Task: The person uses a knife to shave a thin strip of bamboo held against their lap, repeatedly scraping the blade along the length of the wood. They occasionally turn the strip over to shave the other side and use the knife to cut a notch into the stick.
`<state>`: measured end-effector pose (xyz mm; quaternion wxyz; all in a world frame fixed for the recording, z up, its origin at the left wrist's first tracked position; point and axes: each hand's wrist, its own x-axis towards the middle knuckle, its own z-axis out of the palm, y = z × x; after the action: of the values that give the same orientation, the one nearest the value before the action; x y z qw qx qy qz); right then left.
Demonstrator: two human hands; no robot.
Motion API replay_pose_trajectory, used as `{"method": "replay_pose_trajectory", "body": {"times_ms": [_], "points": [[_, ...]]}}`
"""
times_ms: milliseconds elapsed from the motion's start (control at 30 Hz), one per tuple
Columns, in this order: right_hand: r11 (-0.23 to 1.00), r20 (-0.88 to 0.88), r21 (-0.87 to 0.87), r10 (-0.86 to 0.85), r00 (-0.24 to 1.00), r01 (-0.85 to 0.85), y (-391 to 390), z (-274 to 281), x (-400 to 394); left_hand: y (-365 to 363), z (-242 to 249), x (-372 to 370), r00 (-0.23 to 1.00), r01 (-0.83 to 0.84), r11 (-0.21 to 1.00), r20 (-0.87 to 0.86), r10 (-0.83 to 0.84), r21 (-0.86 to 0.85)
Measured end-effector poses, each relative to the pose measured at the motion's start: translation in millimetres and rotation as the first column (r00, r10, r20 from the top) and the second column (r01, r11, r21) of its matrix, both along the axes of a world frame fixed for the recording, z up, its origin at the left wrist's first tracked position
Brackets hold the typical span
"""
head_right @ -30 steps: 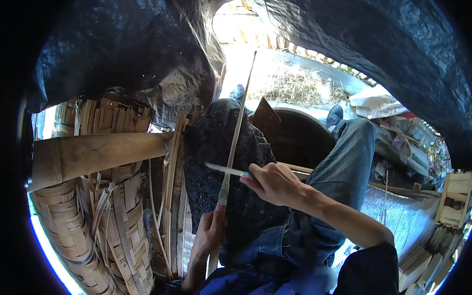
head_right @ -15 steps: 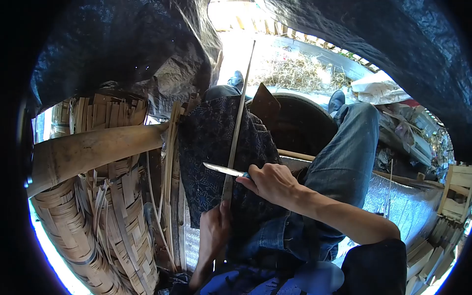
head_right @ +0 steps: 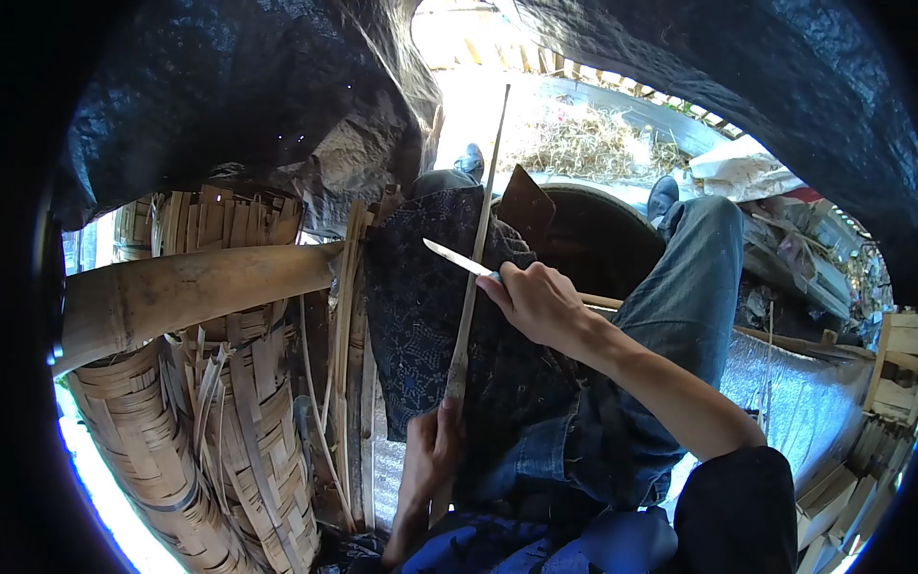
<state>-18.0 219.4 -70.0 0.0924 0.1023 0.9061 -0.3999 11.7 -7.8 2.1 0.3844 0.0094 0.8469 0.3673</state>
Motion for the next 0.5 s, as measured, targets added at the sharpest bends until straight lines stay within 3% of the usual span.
{"method": "replay_pose_trajectory", "body": {"times_ms": [67,100,167,233,300,367,433,500], "points": [[0.996,-0.079,-0.086,-0.044,0.996,0.037,7.3,7.1,-4.1,3.2,-0.3,-5.6,0.998,-0.060,0.997,0.022,0.059,0.053],[0.997,-0.090,-0.076,-0.026,0.996,0.020,9.4,12.3,-4.6,6.1,5.2,-14.0,0.994,-0.087,0.995,0.069,0.083,0.049],[0.988,-0.301,-0.137,0.030,0.953,-0.075,6.7,20.4,1.9,12.2,8.7,-25.4,0.986,-0.131,0.991,0.106,0.127,0.039],[0.984,-0.345,-0.134,0.067,0.936,-0.120,4.5,21.3,4.3,15.3,9.5,-36.0,0.973,-0.180,0.980,0.157,0.166,0.079],[0.974,-0.185,-0.141,0.148,0.972,-0.175,2.8,23.0,6.8,14.4,5.7,-46.6,0.960,-0.205,0.972,0.218,0.176,0.115],[0.987,-0.160,-0.073,0.132,0.978,-0.145,5.2,16.1,4.9,7.6,-8.9,-51.4,0.941,-0.217,0.963,0.296,0.163,0.159],[0.981,-0.078,-0.003,0.194,0.978,-0.195,9.1,14.6,-1.9,-6.0,-22.8,-56.1,0.900,-0.290,0.869,0.423,0.106,0.401],[0.982,-0.061,-0.061,0.173,0.983,-0.177,6.0,6.7,-2.5,-10.7,-26.4,-54.1,0.858,-0.357,0.870,0.488,0.162,0.339]]}}
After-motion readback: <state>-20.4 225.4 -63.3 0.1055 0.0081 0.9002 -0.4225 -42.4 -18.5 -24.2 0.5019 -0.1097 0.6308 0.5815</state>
